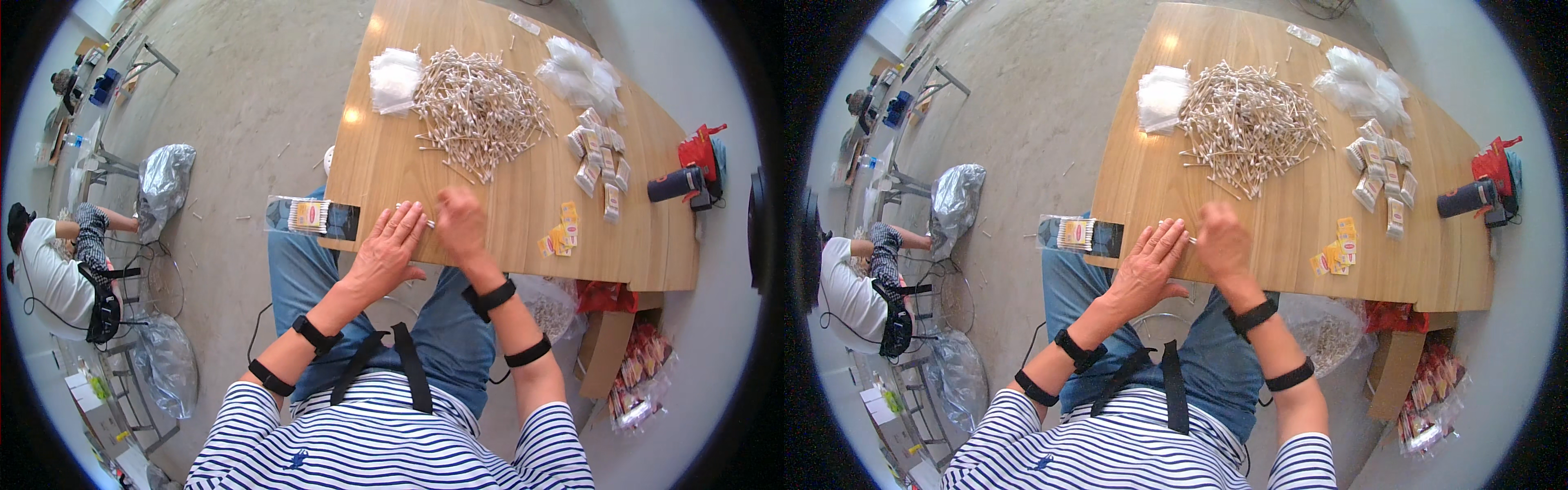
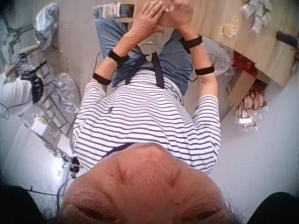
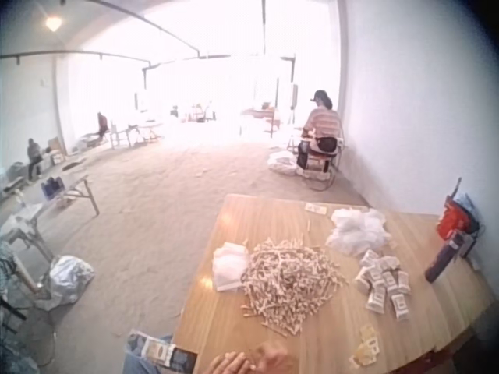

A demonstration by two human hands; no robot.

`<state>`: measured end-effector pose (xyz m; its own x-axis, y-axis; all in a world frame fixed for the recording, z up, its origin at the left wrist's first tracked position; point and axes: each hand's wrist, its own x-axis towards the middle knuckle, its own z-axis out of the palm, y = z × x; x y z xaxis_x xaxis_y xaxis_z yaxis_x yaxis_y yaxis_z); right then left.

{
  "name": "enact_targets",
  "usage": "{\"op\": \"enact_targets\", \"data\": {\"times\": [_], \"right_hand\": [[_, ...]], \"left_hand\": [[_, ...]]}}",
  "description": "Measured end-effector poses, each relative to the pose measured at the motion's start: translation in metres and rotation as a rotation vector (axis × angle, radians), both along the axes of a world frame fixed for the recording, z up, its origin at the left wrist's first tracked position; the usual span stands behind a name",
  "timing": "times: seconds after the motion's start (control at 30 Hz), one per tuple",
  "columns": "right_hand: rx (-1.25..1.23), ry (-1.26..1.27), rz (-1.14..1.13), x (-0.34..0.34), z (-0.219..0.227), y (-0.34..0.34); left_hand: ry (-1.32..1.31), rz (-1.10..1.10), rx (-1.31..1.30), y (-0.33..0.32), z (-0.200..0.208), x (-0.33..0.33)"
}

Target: Packaging loose cotton swabs into small plastic bags with labels.

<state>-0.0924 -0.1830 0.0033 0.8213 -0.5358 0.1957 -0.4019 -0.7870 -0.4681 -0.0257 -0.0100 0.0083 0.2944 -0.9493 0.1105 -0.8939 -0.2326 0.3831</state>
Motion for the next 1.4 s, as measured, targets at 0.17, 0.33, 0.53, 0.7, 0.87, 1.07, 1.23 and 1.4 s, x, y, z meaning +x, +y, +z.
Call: {"op": "enact_targets", "data": {"times": [0.17, 0.33, 0.53, 0.7, 0.87, 1.07, 1.23, 1.4], "right_hand": [[-0.09, 0.062, -0.241, 0.013, 0.001, -0.035], [-0.01, 0.119, -0.067, 0.014, 0.0, -0.011], [-0.133, 0.066, -0.246, 0.06, 0.002, -0.042], [-0.167, 0.108, -0.275, 0.056, -0.005, -0.048], [-0.211, 0.081, -0.277, 0.03, 0.006, -0.053], [-0.1, 0.023, -0.008, 0.026, 0.007, -0.042], [0.019, -0.064, -0.017, 0.018, 0.005, -0.027], [0.009, -0.081, 0.027, 0.017, -0.008, -0.009]], "left_hand": [[-0.018, 0.03, 0.01, -0.001, -0.004, -0.004], [-0.003, 0.034, 0.013, 0.0, -0.006, -0.002], [0.016, 0.042, 0.005, 0.0, -0.004, -0.004], [0.028, 0.027, -0.001, 0.0, -0.004, -0.004], [0.019, 0.043, -0.012, 0.0, -0.007, -0.004], [0.026, 0.05, -0.025, 0.0, -0.006, -0.004], [0.029, 0.036, -0.03, 0.0, -0.005, -0.004], [0.023, 0.036, -0.009, 0.002, -0.008, -0.003]]}}
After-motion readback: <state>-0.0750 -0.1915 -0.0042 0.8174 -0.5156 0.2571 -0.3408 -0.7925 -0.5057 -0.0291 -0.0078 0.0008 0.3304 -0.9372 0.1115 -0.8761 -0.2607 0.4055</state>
